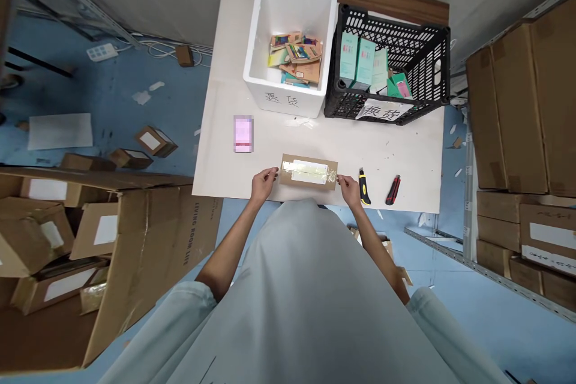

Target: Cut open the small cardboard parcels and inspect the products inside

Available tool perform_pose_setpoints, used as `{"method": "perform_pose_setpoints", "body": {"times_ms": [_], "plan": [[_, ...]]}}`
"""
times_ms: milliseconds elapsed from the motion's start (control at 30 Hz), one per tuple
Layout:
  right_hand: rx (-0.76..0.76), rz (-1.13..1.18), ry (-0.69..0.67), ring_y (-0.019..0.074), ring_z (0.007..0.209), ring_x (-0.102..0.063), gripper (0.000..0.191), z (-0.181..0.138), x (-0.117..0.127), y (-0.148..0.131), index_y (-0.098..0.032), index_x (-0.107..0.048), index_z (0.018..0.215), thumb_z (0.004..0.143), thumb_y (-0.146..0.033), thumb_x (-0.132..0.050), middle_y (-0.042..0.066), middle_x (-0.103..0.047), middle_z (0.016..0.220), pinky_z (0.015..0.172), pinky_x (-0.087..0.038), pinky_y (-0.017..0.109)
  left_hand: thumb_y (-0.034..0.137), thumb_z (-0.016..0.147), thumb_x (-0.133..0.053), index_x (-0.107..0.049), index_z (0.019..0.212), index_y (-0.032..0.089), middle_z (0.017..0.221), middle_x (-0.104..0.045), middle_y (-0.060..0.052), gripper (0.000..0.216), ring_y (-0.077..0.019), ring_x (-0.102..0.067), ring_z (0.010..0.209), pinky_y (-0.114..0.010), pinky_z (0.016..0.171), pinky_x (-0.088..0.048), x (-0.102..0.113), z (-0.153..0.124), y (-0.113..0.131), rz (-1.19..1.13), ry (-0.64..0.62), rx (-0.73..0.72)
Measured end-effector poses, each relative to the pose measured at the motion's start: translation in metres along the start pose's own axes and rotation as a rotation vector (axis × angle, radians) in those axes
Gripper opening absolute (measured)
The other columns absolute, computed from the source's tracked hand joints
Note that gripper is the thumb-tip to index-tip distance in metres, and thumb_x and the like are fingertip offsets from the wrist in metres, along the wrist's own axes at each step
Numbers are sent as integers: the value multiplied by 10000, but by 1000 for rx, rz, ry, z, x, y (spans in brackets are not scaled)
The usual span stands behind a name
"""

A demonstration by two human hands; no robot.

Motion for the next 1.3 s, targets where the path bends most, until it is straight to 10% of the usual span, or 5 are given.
{"method": "perform_pose_setpoints", "body": {"times_ms": [367,667,1300], "plan": [[-122,3,-78,256,895,-749,696,-20,-34,40,-206,-779,1461,835,-513,-793,77,-810,1130,1026,-666,532,145,764,-778,-740,1516,198,1506,-777,-131,755,-333,-799,1254,-522,1183,-623,-16,-5,-28,137,-93,99],[-28,165,-119,334,1440,-710,526,-13,-22,9,-215,-868,1301,938,-571,-735,112,-787,1509,1238,-588,481,253,888,-692,-881,1275,201,1407,-833,-62,434,-311,-733,1419,-440,1281,-547,-16,-16,-3,97,-87,-2],[-139,146,22,338,1151,-830,493,-17,-21,19,-208,-820,1127,912,-648,-763,177,-864,1269,1125,-638,527,315,1020,-731,-758,1410,136,1533,-736,-219,430,-339,-721,1428,-474,1212,-597,-24,-19,7,199,39,84]]}}
Point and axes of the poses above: each hand's wrist, its own z-axis towards the middle knuckle, its own x-axis out of the back of the hand, y = z × x, the point moved 6 cm from there along z, towards the middle knuckle
